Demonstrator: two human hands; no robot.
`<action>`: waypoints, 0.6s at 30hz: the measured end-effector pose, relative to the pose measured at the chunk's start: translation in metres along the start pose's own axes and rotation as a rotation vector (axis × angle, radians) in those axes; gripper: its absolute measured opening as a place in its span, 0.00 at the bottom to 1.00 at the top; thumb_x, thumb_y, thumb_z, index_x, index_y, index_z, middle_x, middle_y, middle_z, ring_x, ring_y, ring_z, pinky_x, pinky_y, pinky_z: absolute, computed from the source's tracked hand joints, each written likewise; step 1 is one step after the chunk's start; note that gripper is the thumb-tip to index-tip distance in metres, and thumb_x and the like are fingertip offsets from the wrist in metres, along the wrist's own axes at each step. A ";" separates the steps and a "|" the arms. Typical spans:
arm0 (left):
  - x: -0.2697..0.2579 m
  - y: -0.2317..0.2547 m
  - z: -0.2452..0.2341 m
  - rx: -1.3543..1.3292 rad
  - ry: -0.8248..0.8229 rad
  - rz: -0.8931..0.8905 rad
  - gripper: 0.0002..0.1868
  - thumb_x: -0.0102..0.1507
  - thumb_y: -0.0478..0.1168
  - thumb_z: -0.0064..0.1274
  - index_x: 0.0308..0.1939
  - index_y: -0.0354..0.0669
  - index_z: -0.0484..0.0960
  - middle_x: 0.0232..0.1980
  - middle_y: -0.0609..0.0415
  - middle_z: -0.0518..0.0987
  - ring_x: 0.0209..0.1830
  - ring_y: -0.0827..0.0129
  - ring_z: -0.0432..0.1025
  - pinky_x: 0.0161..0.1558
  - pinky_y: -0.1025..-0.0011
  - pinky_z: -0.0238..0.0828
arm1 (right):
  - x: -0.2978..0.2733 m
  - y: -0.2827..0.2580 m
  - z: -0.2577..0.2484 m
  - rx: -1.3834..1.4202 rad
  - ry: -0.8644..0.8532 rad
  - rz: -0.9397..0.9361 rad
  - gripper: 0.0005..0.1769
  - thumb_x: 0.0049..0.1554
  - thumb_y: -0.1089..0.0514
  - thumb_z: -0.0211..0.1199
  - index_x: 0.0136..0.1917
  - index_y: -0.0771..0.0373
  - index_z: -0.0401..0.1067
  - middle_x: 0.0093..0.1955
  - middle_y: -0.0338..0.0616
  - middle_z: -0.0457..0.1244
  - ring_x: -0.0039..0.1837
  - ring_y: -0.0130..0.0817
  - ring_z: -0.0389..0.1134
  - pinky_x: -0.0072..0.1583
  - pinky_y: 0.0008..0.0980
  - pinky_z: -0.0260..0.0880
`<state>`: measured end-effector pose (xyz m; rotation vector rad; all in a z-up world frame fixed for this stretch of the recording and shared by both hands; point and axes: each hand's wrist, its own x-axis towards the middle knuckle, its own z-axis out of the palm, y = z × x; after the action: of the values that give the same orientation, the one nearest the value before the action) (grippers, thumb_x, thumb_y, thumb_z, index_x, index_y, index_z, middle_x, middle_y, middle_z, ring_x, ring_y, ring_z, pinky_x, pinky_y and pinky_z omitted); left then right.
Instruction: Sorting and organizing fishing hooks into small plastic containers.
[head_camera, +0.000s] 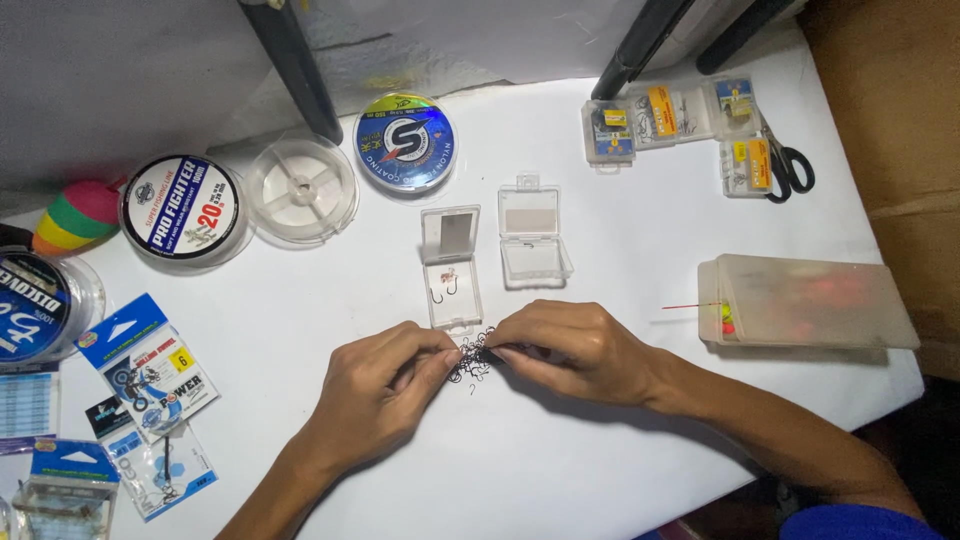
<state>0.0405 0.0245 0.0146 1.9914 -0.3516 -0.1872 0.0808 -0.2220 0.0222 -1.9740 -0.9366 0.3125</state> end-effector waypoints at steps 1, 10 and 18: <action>0.000 0.001 0.001 0.003 0.000 0.000 0.03 0.58 0.36 0.59 0.35 0.42 0.86 0.25 0.57 0.84 0.13 0.79 0.60 0.15 0.79 0.54 | 0.001 -0.002 -0.001 0.001 0.001 -0.002 0.12 0.50 0.66 0.68 0.49 0.62 0.76 0.44 0.43 0.73 0.35 0.24 0.68 0.36 0.19 0.71; -0.007 -0.009 0.012 0.280 0.190 0.321 0.05 0.56 0.31 0.63 0.35 0.41 0.88 0.25 0.58 0.79 0.15 0.77 0.62 0.19 0.77 0.59 | 0.000 -0.008 -0.007 0.112 0.068 0.116 0.11 0.51 0.67 0.68 0.49 0.62 0.79 0.46 0.43 0.74 0.31 0.21 0.65 0.31 0.17 0.63; -0.004 -0.006 0.016 0.367 0.138 0.425 0.02 0.60 0.33 0.62 0.32 0.39 0.85 0.22 0.56 0.79 0.14 0.76 0.64 0.16 0.78 0.59 | 0.004 -0.013 -0.007 0.185 0.148 0.184 0.08 0.50 0.68 0.67 0.46 0.65 0.79 0.37 0.43 0.74 0.28 0.20 0.62 0.28 0.18 0.55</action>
<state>0.0332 0.0141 0.0024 2.2168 -0.7501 0.3027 0.0811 -0.2195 0.0374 -1.8870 -0.6107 0.3386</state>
